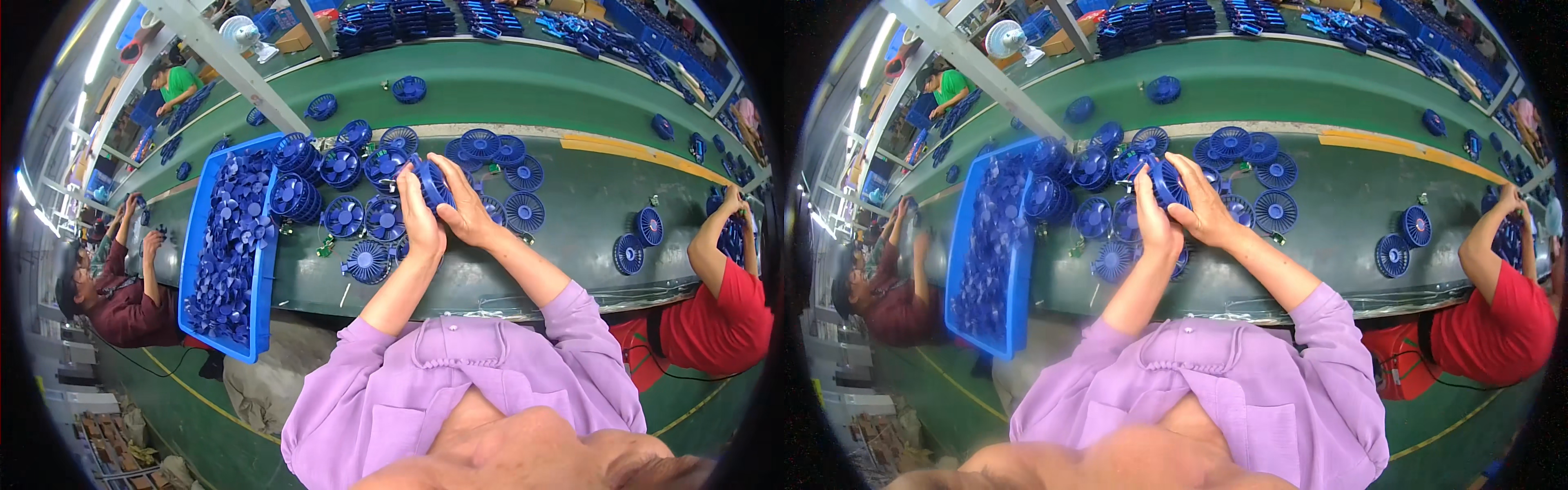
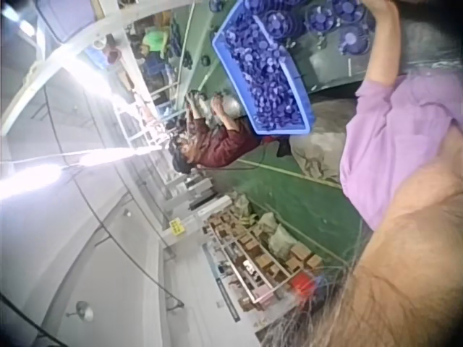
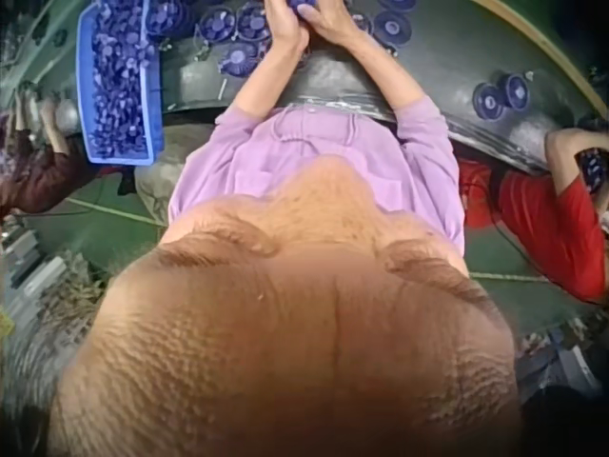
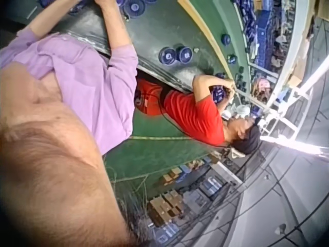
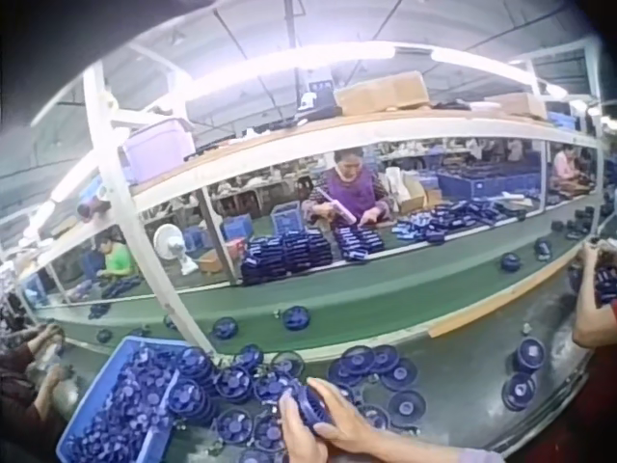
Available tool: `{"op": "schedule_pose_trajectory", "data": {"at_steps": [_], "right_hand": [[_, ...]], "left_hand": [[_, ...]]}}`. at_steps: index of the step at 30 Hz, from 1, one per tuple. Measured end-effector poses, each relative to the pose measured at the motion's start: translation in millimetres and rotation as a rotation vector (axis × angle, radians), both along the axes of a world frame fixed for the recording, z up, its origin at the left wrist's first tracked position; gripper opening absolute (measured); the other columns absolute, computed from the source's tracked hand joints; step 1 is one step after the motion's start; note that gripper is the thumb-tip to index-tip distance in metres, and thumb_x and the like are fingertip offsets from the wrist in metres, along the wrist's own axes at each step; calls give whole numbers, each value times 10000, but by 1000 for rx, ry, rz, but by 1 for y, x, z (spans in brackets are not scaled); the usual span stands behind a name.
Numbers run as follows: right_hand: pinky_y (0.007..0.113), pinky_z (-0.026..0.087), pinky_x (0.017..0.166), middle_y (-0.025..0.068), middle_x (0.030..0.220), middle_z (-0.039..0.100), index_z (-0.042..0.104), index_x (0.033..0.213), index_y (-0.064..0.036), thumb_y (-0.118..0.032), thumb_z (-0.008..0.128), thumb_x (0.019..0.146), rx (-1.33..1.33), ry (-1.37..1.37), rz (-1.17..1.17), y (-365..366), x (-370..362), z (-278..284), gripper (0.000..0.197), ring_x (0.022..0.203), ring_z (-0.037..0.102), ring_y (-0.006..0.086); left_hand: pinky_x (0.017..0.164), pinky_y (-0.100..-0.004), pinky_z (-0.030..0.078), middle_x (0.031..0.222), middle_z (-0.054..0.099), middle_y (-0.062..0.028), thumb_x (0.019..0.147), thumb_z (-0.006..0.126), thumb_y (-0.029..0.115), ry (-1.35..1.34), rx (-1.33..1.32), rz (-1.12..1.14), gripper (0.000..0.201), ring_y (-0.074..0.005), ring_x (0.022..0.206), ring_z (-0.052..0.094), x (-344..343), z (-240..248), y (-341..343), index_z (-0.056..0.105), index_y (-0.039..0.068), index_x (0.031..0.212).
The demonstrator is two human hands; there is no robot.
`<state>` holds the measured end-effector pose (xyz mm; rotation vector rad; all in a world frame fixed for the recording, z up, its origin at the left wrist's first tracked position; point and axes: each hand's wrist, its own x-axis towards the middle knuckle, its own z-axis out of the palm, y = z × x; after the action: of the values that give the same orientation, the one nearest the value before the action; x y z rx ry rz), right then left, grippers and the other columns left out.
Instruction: The person assembles portable electric fans along a conveyor line by hand, fitting the fan blades and housings together, snapping the fan guards in place, and setting the assembled units onto the conveyor belt.
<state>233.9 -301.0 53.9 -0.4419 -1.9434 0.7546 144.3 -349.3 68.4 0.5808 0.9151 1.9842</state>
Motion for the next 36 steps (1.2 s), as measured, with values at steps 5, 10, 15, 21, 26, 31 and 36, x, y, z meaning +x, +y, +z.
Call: {"op": "schedule_pose_trajectory", "data": {"at_steps": [5,10,15,21,26,31,36], "right_hand": [[356,299,1083,165,1382,427,292,1419,4,-532,394,976,-421,241,238,-1,-3,4,702,1302,394,244],[326,321,1065,123,1328,469,349,1375,4,-383,369,1012,-607,359,204,8,-14,12,531,1246,432,194],[325,361,1023,117,1258,523,491,1265,-2,-383,371,1009,-618,355,66,66,-17,14,475,1174,480,187],[372,492,890,230,1161,610,537,1233,30,-462,611,877,-441,41,-582,196,77,-14,612,1019,629,303],[514,375,1022,300,1350,418,511,1298,-91,-304,746,763,136,-544,-1178,193,136,-38,623,1237,415,477],[503,328,1078,250,1386,420,521,1292,-81,-263,798,669,91,-448,-396,140,91,-22,706,1296,382,449],[450,366,997,125,1248,540,595,1203,-141,-241,766,720,94,-619,-355,124,79,-31,521,1165,482,340]], "left_hand": [[1054,-339,306,1294,433,-125,1025,356,266,723,51,230,422,-207,1212,422,8,-11,8,371,-25,1331],[1010,-370,337,1242,448,-156,999,393,271,888,148,316,428,-244,1142,444,0,-12,32,381,-43,1289],[1004,-412,337,1186,486,-214,967,441,245,881,80,83,412,-309,1112,473,-12,6,87,431,-63,1241],[1022,-453,372,1225,562,-261,933,527,365,1568,-113,-211,503,-397,1186,506,-55,-12,172,556,-59,1203],[1000,-480,414,1237,541,-299,889,559,425,1587,-502,19,604,-442,1169,512,-104,-37,255,527,-61,1246],[994,-481,429,1273,504,-291,872,569,462,1565,-738,14,660,-452,1159,515,-113,-49,312,489,-42,1290],[928,-468,468,1183,569,-266,871,606,295,1564,-714,17,458,-408,1107,564,-90,-55,320,492,-11,1191]]}}
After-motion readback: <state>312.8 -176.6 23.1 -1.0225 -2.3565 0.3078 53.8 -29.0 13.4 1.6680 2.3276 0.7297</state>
